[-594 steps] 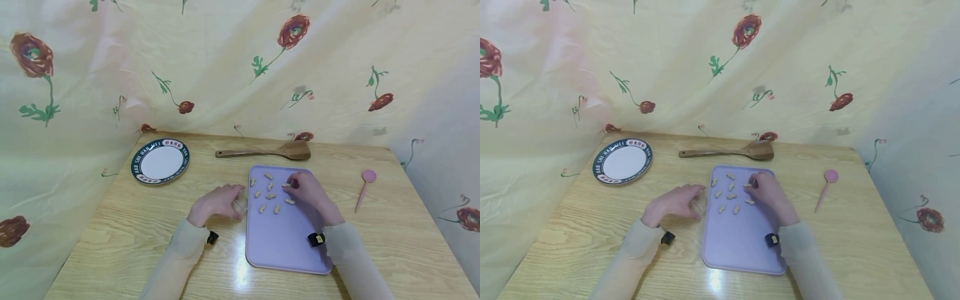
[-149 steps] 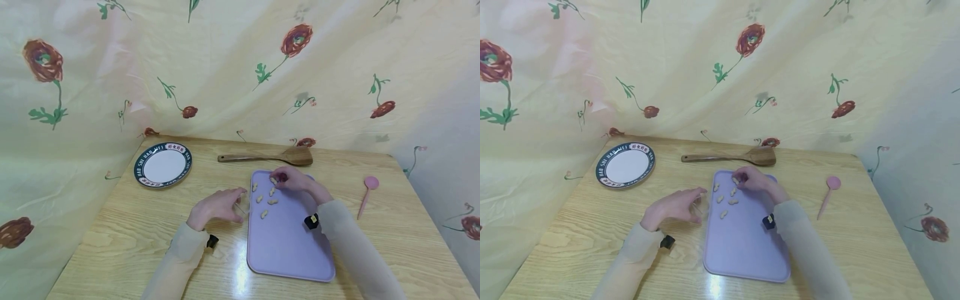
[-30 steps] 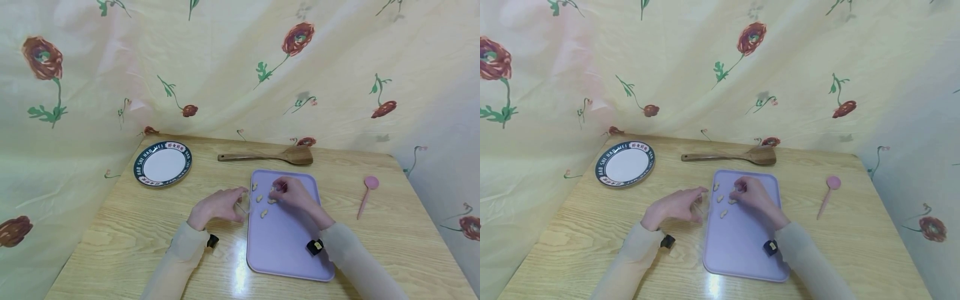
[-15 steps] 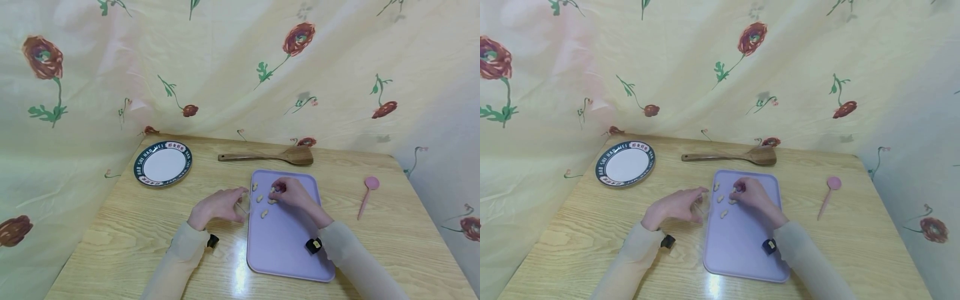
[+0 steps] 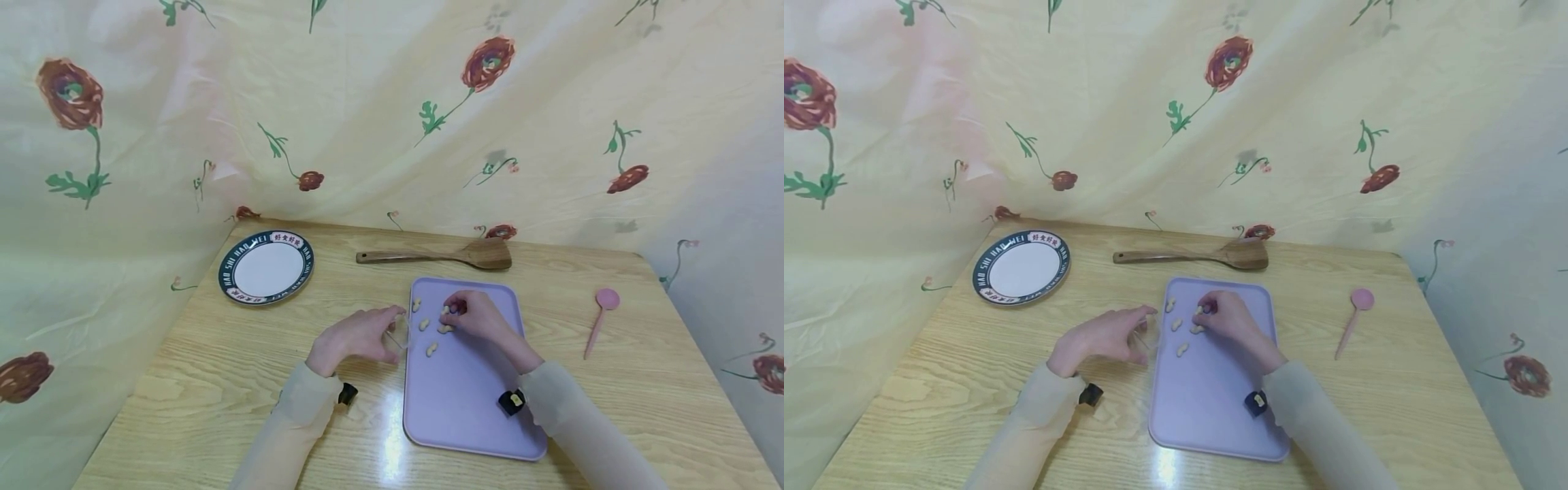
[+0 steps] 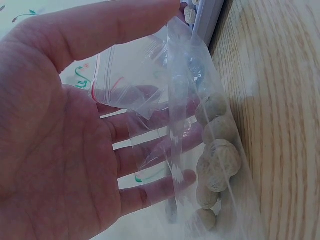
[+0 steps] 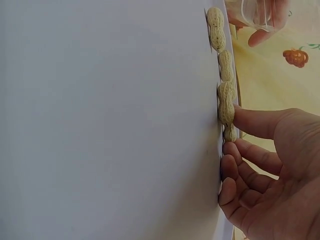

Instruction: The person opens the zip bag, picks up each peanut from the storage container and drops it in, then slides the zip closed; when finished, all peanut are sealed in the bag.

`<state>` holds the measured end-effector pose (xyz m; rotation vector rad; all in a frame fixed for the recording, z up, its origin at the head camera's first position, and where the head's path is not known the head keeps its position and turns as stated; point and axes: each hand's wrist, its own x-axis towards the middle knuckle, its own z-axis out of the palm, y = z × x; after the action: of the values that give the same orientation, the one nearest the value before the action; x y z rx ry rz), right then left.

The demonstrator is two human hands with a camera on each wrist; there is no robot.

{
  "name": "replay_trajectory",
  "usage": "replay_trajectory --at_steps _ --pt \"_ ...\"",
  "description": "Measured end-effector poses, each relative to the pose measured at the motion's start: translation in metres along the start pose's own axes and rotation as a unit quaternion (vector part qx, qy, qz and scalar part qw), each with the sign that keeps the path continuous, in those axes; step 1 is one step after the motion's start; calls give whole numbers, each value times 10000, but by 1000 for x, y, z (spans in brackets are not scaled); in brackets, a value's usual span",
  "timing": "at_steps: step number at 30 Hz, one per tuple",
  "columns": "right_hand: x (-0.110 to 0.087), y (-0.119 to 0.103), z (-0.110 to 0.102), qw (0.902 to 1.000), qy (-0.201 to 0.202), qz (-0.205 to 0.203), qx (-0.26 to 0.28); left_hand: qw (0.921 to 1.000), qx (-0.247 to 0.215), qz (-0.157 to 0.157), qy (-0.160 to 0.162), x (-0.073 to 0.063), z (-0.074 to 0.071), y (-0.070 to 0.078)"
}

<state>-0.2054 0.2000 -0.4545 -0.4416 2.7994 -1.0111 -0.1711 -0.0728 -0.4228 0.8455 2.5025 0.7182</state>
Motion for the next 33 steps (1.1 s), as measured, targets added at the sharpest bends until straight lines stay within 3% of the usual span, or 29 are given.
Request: replay_trajectory --at_steps 12,19,33 --pt "-2 1 -2 9999 108 -50 11 10000 41 -67 12 0 1 0" --pt "-5 -9 -8 9997 106 -109 184 10000 26 -76 -6 0 1 0" --pt "-17 -51 -10 9937 42 -1095 219 10000 16 -43 -22 0 0 -1"
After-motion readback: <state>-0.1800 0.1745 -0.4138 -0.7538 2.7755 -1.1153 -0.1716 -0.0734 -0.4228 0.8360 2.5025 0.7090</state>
